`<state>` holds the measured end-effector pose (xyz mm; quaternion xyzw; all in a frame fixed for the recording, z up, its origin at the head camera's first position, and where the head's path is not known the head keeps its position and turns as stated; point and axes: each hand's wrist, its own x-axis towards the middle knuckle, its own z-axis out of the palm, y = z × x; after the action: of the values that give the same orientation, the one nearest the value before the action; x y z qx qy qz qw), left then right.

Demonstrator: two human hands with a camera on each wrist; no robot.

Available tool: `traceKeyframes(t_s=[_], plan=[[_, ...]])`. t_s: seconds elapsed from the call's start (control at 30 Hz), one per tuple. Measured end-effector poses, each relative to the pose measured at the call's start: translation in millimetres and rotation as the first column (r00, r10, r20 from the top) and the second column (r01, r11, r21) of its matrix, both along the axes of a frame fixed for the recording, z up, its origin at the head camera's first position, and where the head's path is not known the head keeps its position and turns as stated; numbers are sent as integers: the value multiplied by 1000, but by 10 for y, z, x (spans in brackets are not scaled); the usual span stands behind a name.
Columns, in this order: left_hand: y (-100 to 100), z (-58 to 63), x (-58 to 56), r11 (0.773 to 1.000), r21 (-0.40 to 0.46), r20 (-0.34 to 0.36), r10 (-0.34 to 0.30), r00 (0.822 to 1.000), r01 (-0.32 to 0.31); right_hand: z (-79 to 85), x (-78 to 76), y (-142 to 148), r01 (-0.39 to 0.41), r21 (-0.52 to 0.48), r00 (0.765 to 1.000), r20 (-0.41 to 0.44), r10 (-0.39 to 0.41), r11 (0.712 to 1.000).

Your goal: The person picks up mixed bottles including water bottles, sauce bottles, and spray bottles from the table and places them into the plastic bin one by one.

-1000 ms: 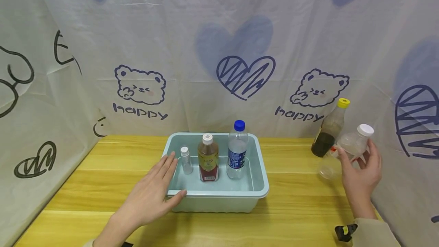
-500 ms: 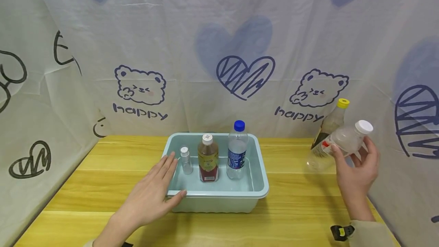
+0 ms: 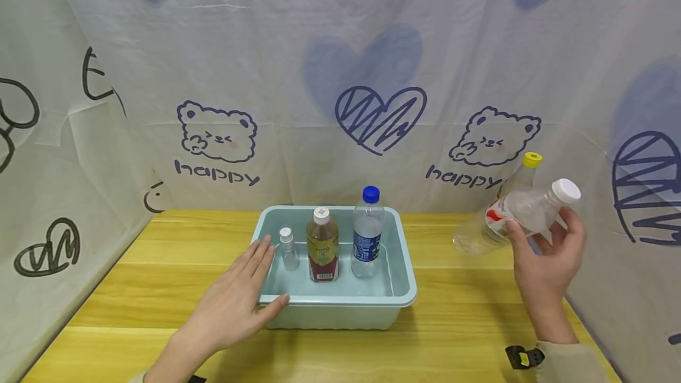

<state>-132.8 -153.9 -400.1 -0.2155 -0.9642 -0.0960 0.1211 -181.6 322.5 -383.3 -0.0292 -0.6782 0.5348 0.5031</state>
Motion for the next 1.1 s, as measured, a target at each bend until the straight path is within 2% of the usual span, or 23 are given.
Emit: traceKeyframes(t_s=[0.13, 0.27, 0.47, 0.53, 0.63, 0.7, 0.77, 0.83, 1.03, 1.1], plan=[[3, 12, 3, 1000, 0, 7, 3, 1000, -3, 52, -1, -71, -47, -14, 995, -85, 46, 999], [4, 15, 3, 1000, 4, 8, 4, 1000, -4, 127, 29, -174, -120, -13, 979, -166, 116, 993], [5, 12, 5, 1000, 12, 11, 6, 1000, -6, 211, 57, -294, -178, -1, 964, -203, 174, 984], [6, 13, 7, 1000, 12, 12, 7, 1000, -8, 234, 58, -331, -224, -9, 946, -243, 215, 975], [4, 10, 8, 1000, 9, 8, 9, 1000, -9, 263, 52, -393, -325, -42, 897, -331, 294, 945], [4, 9, 7, 1000, 9, 6, 9, 1000, -9, 280, 48, -436, -398, -70, 855, -391, 342, 915], [5, 7, 4, 1000, 10, 4, 6, 1000, -6, 291, 51, -474, -441, -82, 829, -419, 371, 894], [5, 9, 3, 1000, 14, 5, 2, 1000, -3, 300, 60, -509, -460, -78, 818, -424, 388, 885], [-2, 9, 3, 1000, 11, 7, -1, 1000, 1, 303, 89, -620, -462, -32, 816, -406, 411, 886], [-1, 10, 4, 1000, 8, 1, 1, 1000, -1, 293, 92, -663, -475, -22, 803, -418, 424, 880]])
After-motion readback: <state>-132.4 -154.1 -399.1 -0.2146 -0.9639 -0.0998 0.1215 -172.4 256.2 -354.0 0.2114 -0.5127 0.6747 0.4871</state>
